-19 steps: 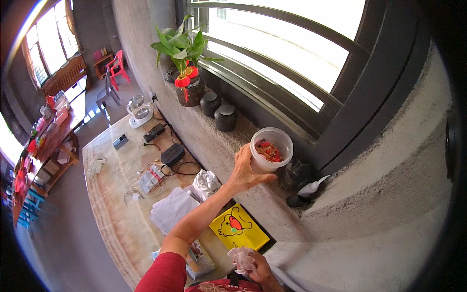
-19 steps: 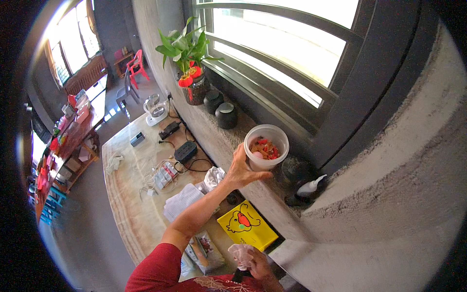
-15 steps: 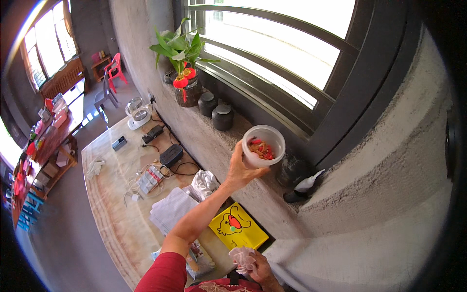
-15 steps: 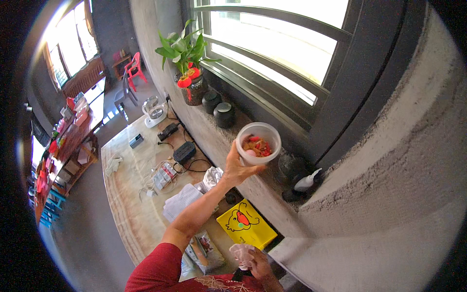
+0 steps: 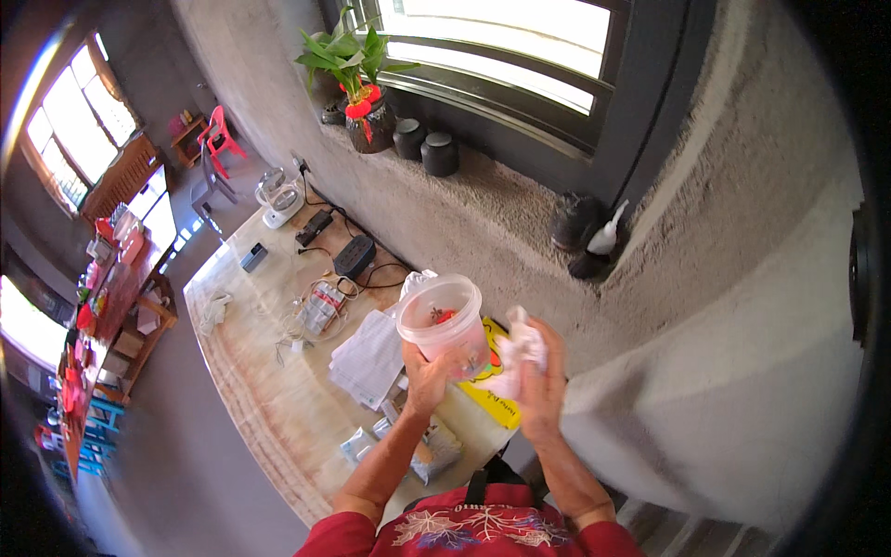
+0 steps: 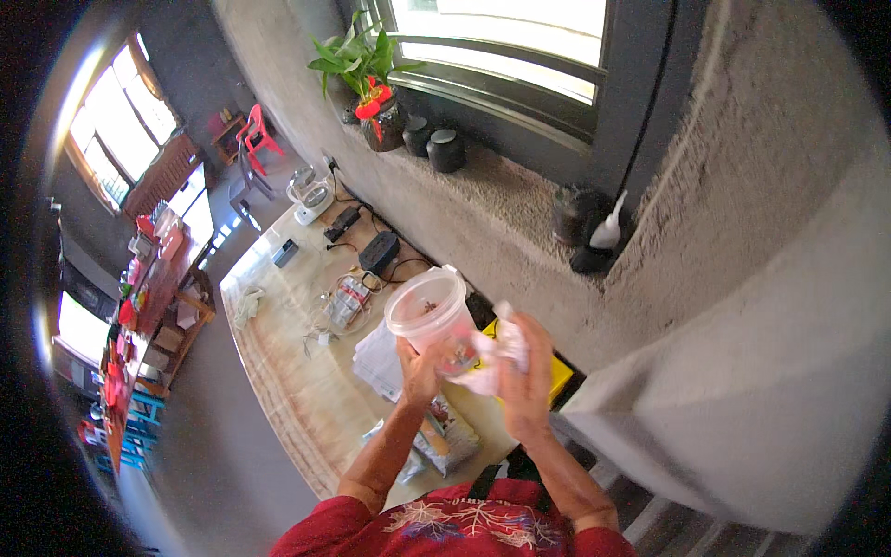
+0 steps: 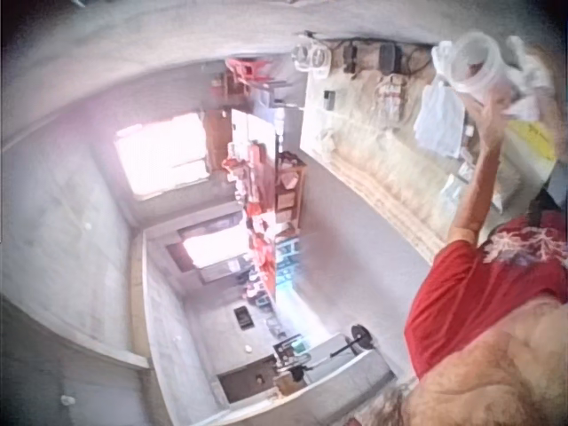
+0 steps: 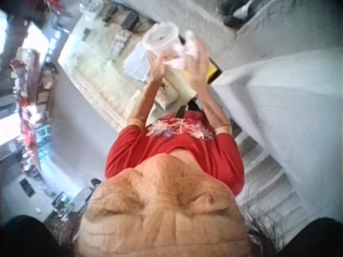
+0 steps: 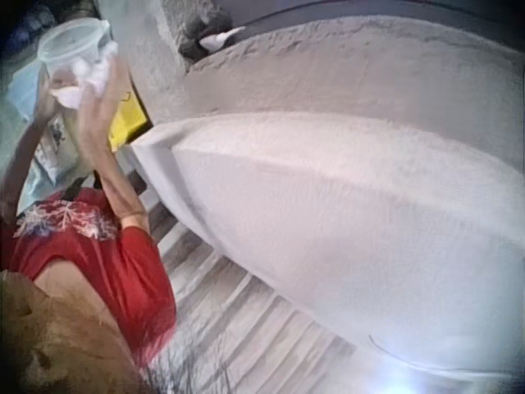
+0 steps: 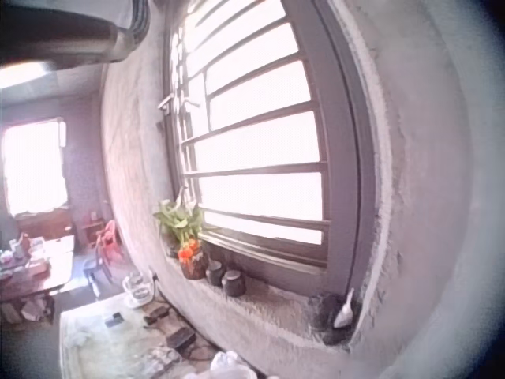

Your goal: The person wipes a yellow box, a black flashlight, a small green-capped bottle, a potted plant, and several small containers using a white tissue. The person handles each item individually, wiping the surfaces and then placing them back on the table or window sill.

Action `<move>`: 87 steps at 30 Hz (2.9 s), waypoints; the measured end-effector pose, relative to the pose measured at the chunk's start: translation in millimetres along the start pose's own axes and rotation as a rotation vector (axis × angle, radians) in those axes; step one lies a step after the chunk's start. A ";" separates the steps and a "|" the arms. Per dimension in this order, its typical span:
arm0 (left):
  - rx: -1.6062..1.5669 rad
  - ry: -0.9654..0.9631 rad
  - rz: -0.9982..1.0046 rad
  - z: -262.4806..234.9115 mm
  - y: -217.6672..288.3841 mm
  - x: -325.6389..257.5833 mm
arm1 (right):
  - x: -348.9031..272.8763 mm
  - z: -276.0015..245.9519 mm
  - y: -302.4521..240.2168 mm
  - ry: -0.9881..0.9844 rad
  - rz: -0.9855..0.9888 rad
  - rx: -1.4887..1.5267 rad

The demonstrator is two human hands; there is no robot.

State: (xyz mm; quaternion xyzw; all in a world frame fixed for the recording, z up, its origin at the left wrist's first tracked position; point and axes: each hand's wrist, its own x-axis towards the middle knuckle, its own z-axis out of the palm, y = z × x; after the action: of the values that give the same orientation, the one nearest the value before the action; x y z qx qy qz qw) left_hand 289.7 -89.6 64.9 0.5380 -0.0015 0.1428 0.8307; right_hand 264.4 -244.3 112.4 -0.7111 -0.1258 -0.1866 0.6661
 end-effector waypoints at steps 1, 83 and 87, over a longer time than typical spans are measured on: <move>-0.014 0.007 0.055 1.0 4.2 -12.3 | -2.5 12.3 -7.4 -0.062 -0.137 -0.070; -0.111 0.021 0.037 -131.6 75.0 -196.1 | -157.1 117.0 -76.2 -0.239 0.130 0.190; 0.087 0.071 0.028 -130.4 80.7 -191.5 | -164.2 119.0 -76.0 -0.182 -0.193 -0.073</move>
State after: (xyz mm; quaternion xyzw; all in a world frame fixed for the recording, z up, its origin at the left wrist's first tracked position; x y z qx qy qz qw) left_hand 67.1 12.5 52.3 0.5682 0.0268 0.1736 0.8039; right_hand 95.9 -108.4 104.7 -0.7334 -0.2465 -0.1891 0.6047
